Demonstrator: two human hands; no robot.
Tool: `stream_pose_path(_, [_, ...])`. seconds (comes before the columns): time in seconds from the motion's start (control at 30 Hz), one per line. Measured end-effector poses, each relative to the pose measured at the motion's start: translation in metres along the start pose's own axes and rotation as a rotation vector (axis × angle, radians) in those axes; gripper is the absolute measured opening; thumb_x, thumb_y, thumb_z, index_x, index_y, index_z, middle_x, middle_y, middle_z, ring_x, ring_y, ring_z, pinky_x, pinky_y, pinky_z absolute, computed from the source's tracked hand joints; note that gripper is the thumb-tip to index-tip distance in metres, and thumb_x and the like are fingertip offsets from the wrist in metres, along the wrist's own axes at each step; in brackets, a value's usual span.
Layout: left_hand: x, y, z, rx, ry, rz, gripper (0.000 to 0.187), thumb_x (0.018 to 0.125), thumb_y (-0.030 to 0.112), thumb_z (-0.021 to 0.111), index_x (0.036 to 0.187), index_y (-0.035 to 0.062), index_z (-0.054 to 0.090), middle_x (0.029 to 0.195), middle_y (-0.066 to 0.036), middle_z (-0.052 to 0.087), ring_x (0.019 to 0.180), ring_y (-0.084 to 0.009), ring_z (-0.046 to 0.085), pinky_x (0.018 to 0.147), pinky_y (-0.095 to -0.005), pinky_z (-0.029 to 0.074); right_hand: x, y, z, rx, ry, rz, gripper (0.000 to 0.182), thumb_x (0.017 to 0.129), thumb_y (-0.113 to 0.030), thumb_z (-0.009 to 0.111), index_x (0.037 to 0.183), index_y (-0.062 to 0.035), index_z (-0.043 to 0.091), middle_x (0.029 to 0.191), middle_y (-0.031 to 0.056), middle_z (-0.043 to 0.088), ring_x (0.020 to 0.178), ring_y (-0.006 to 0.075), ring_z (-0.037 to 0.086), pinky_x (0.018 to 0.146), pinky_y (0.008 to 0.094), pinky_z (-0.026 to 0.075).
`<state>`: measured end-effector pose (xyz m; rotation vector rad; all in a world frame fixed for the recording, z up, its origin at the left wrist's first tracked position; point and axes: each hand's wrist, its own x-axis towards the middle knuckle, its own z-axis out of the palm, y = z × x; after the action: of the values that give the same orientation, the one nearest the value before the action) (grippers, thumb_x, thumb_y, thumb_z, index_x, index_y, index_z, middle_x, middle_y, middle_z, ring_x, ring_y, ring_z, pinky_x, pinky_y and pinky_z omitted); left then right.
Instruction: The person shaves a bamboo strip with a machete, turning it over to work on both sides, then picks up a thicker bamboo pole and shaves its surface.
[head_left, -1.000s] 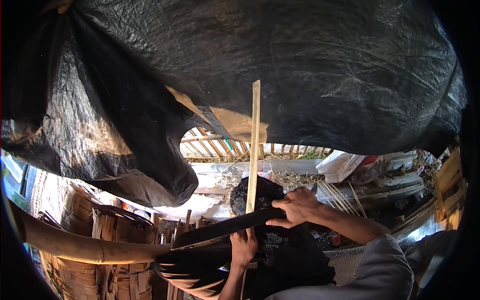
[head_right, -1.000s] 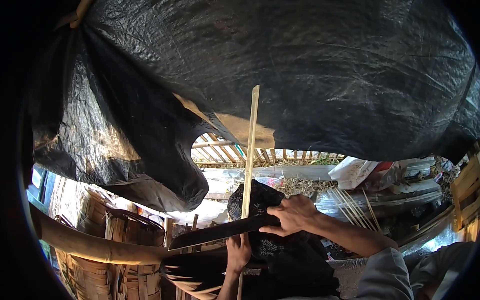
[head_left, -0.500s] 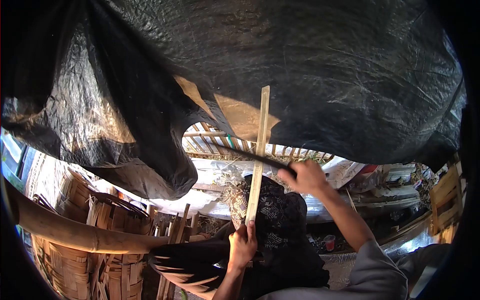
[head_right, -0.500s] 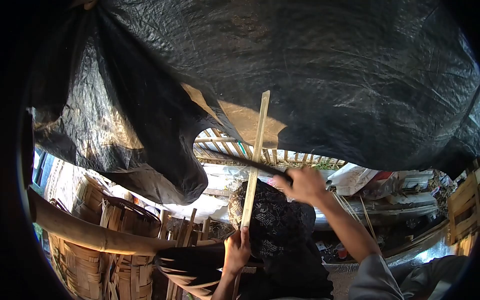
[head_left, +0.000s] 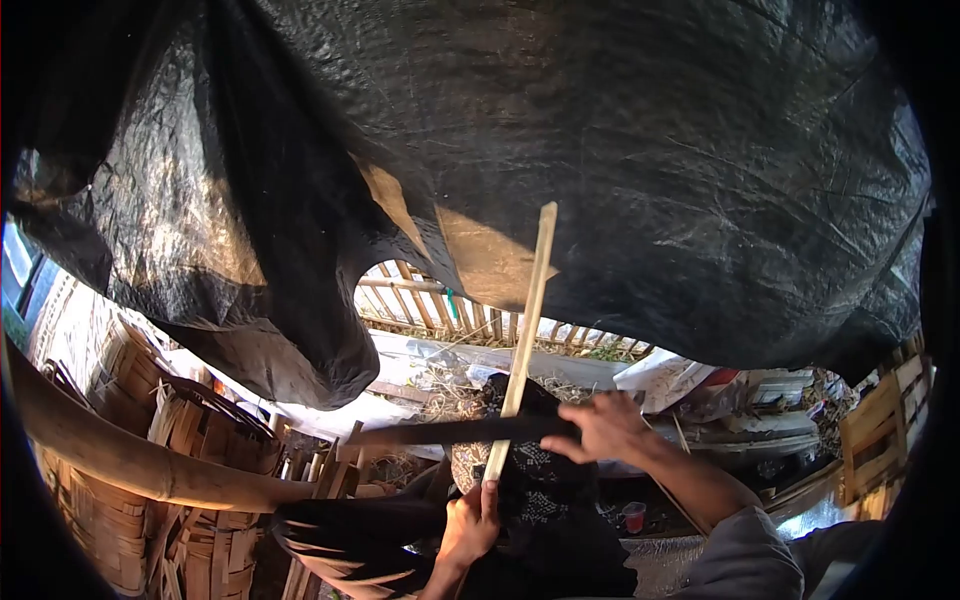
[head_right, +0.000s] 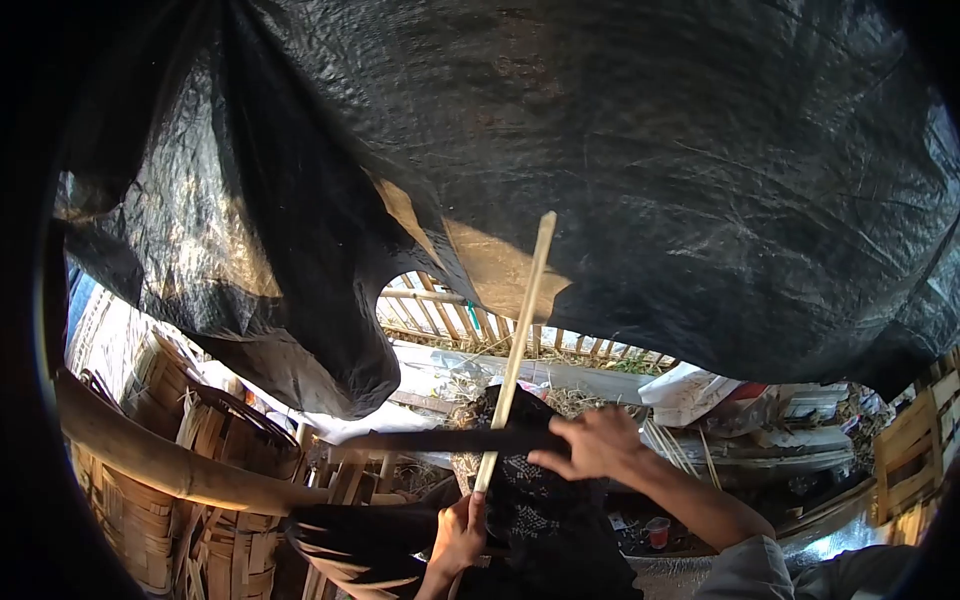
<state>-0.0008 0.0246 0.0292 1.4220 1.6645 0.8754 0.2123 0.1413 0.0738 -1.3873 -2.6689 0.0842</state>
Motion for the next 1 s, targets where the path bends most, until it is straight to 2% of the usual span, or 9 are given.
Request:
stream_pose_path(0.07, [-0.011, -0.001, -0.005, 0.042, 0.024, 0.001, 0.048, 0.097, 0.036, 0.037, 0.075, -0.0024, 0.055, 0.054, -0.021, 0.051, 0.052, -0.0375, 0.058, 0.043, -0.0384, 0.041, 0.018, 0.025, 0.015, 0.237, 0.198, 0.101, 0.057, 0.083, -0.061, 0.050, 0.084, -0.0072, 0.068, 0.049, 0.0143, 0.056, 0.046, 0.0288, 0.060, 0.046, 0.0403, 0.049])
stream_pose_path(0.17, [-0.017, 0.002, -0.008, 0.003, 0.015, -0.070, 0.048, 0.097, 0.035, 0.040, 0.073, -0.0033, 0.056, 0.054, -0.021, 0.052, 0.052, -0.0363, 0.059, 0.045, -0.0387, 0.042, 0.036, 0.038, 0.006, 0.374, 0.240, 0.242, 0.046, 0.089, -0.046, 0.051, 0.078, -0.0041, 0.066, 0.053, 0.0138, 0.058, 0.052, 0.0314, 0.061, 0.051, 0.0407, 0.049])
stream_pose_path(0.2, [-0.015, 0.002, -0.009, -0.004, 0.022, -0.060, 0.048, 0.097, 0.035, 0.040, 0.073, -0.0033, 0.056, 0.054, -0.021, 0.052, 0.052, -0.0363, 0.059, 0.045, -0.0387, 0.042, 0.037, 0.038, 0.000, 0.382, -0.053, 0.375, 0.046, 0.088, -0.048, 0.052, 0.080, -0.0057, 0.067, 0.057, 0.0129, 0.061, 0.056, 0.0323, 0.063, 0.055, 0.0405, 0.050])
stream_pose_path(0.33, [-0.014, 0.001, -0.013, -0.035, -0.039, -0.143, 0.048, 0.096, 0.037, 0.041, 0.076, -0.0035, 0.057, 0.057, -0.020, 0.055, 0.056, -0.0353, 0.061, 0.050, -0.0389, 0.044, 0.011, 0.006, 0.010, 0.348, -0.030, 0.119, 0.062, 0.080, -0.065, 0.049, 0.098, -0.0083, 0.068, 0.057, 0.0150, 0.061, 0.056, 0.0315, 0.064, 0.055, 0.0408, 0.052])
stream_pose_path(0.5, [-0.002, 0.011, -0.025, -0.165, -0.185, -0.211, 0.042, 0.095, 0.035, 0.046, 0.089, -0.0049, 0.057, 0.065, -0.018, 0.062, 0.056, -0.0247, 0.064, 0.052, -0.0331, 0.048, 0.002, -0.025, 0.011, 0.143, -0.011, -0.078, 0.055, 0.078, -0.061, 0.056, 0.077, -0.0059, 0.064, 0.041, 0.0121, 0.051, 0.038, 0.0299, 0.055, 0.041, 0.0382, 0.047])
stream_pose_path(0.67, [0.026, 0.004, -0.010, -0.393, -0.170, -0.209, 0.035, 0.092, 0.030, 0.053, 0.088, -0.0045, 0.058, 0.064, -0.012, 0.063, 0.057, -0.0157, 0.064, 0.052, -0.0277, 0.050, -0.002, -0.029, 0.014, 0.161, -0.006, -0.046, 0.056, 0.078, -0.061, 0.056, 0.079, -0.0061, 0.065, 0.042, 0.0148, 0.051, 0.042, 0.0309, 0.058, 0.041, 0.0404, 0.047])
stream_pose_path(0.73, [0.031, 0.000, -0.005, -0.402, -0.163, -0.166, 0.032, 0.091, 0.027, 0.057, 0.085, -0.0039, 0.059, 0.061, -0.008, 0.061, 0.052, -0.0120, 0.059, 0.049, -0.0264, 0.046, -0.002, -0.032, 0.006, 0.112, -0.006, -0.015, 0.055, 0.078, -0.061, 0.056, 0.080, -0.0069, 0.065, 0.044, 0.0156, 0.052, 0.044, 0.0330, 0.058, 0.043, 0.0416, 0.048])
stream_pose_path(0.83, [0.025, 0.001, -0.001, -0.252, 0.012, 0.148, 0.025, 0.090, 0.020, 0.059, 0.080, -0.0028, 0.059, 0.059, -0.002, 0.056, 0.052, -0.0060, 0.046, 0.047, -0.0251, 0.038, -0.004, -0.032, 0.004, 0.123, -0.028, 0.002, 0.055, 0.078, -0.061, 0.056, 0.080, -0.0070, 0.065, 0.046, 0.0164, 0.053, 0.046, 0.0349, 0.059, 0.045, 0.0422, 0.049])
stream_pose_path(1.0, [0.018, -0.005, -0.010, -0.675, -0.282, -0.176, 0.019, 0.094, 0.018, 0.051, 0.092, 0.0005, 0.058, 0.071, -0.004, 0.058, 0.058, -0.0079, 0.050, 0.050, -0.0248, 0.040, -0.008, -0.035, 0.002, 0.117, -0.032, -0.020, 0.055, 0.078, -0.061, 0.056, 0.080, -0.0069, 0.065, 0.045, 0.0165, 0.053, 0.045, 0.0344, 0.059, 0.044, 0.0421, 0.049])
